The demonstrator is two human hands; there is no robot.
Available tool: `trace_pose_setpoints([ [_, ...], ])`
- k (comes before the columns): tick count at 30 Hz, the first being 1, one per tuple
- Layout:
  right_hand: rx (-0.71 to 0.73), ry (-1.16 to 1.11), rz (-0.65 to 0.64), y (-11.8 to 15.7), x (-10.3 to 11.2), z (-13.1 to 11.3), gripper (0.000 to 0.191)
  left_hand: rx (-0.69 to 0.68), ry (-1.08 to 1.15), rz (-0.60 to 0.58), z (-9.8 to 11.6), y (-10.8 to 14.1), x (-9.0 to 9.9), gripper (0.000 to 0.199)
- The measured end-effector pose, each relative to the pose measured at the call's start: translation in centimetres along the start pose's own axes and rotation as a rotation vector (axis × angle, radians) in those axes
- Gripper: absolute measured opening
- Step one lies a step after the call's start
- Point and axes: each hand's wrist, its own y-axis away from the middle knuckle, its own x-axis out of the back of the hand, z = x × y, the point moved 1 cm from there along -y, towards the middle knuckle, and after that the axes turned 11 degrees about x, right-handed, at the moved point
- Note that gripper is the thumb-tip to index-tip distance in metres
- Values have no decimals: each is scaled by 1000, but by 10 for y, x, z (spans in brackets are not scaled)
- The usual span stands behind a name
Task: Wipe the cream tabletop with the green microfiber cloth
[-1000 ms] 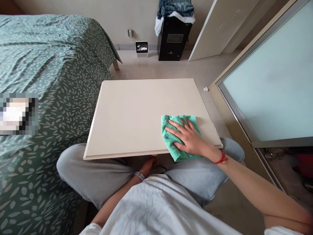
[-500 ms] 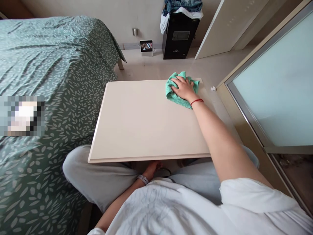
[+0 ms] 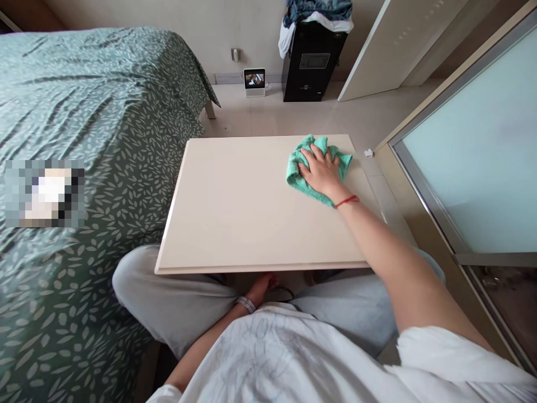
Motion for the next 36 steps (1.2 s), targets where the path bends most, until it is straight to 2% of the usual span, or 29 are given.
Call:
trace_pose_setpoints([
  [5,121,73,-29,117,12,-29,68,-34,-16,-32,1,2,-1,20],
  [8,126,136,9,182,16,-46,65,-38,-20,-45,1,3,-3,22],
  [11,85,188,47,221,16,-57,63,-31,-24,-48,0,2,-3,21],
  [13,63,188,42,226,15,-59,63,-24,-28,-44,-1,-1,-1,19],
  [15,50,167,15,215,15,-54,65,-19,-29,-44,-2,-3,0,19],
  [17,31,137,-12,189,15,-43,66,-18,-27,-46,-3,-4,1,20],
  [22,-38,57,-68,87,15,-13,70,-33,-21,-50,-3,-2,0,22],
  [25,-78,33,-102,24,17,-4,71,-17,-22,-34,-3,-4,1,22],
  [28,-122,5,-114,-26,20,2,71,2,-14,-14,-3,-6,2,20],
  [32,-165,-28,-110,-62,21,12,69,22,5,20,-1,-4,2,19],
  [36,-144,-33,-67,-70,16,23,66,35,13,35,0,-2,1,18],
])
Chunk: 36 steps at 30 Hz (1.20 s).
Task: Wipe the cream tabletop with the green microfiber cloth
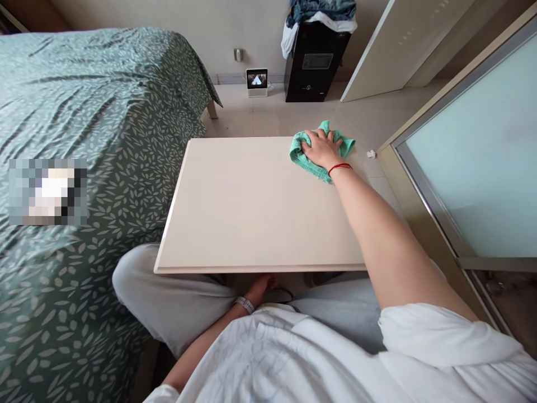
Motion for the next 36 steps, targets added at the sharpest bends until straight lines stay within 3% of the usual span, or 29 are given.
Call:
trace_pose_setpoints([
  [6,50,37,8,20,-9,7,71,-20,-15,-28,0,-3,0,18],
  [10,110,0,55,58,-12,12,72,-31,-27,-40,-1,-4,1,19],
  [13,170,28,61,108,-14,14,72,-36,-30,-43,-1,-3,1,21],
  [17,200,153,16,196,-14,15,70,-45,-29,-59,0,1,-1,20],
  [21,221,158,79,278,-11,9,71,-46,-33,-64,0,4,-3,19],
  [25,173,186,109,322,-12,0,73,-48,-37,-66,-1,4,-4,18],
  [27,163,200,105,323,-13,-1,73,-47,-42,-71,-1,4,-4,18],
  [30,160,208,71,300,-13,7,73,-43,-52,-74,-1,6,-5,19],
  [36,110,140,47,185,-13,35,71,-32,-53,-61,1,11,-7,20],
])
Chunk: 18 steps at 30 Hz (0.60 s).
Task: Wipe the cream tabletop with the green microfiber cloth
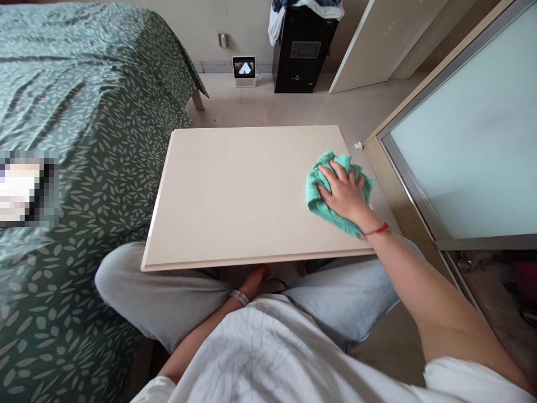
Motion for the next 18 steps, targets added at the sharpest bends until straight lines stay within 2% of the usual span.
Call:
trace_pose_setpoints([
  [5,-77,-30,-38,-104,3,9,69,5,15,14,-1,-5,2,18],
  [9,-168,-67,-41,-160,6,13,69,-4,31,27,-2,-8,6,17],
  [13,-210,-142,8,-186,1,23,70,-5,44,52,-2,-8,7,16],
  [16,-190,-156,41,-185,-2,27,69,-14,50,50,-1,-7,7,17],
  [18,-175,-129,19,-177,-1,24,70,-21,51,37,0,-7,6,18],
])
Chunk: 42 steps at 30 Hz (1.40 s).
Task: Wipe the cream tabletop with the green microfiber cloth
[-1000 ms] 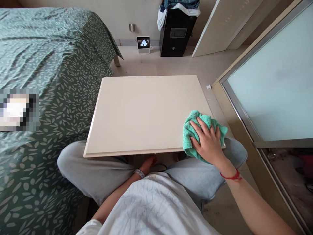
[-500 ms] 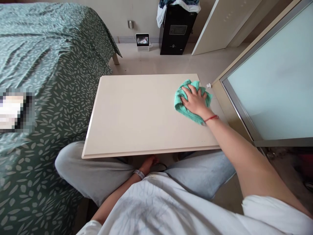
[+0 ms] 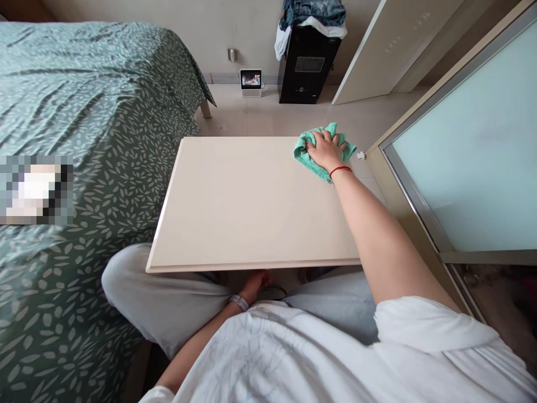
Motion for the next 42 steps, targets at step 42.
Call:
trace_pose_setpoints([
  [42,-118,9,23,-3,-6,42,66,48,-4,-3,-4,-2,-1,16],
])
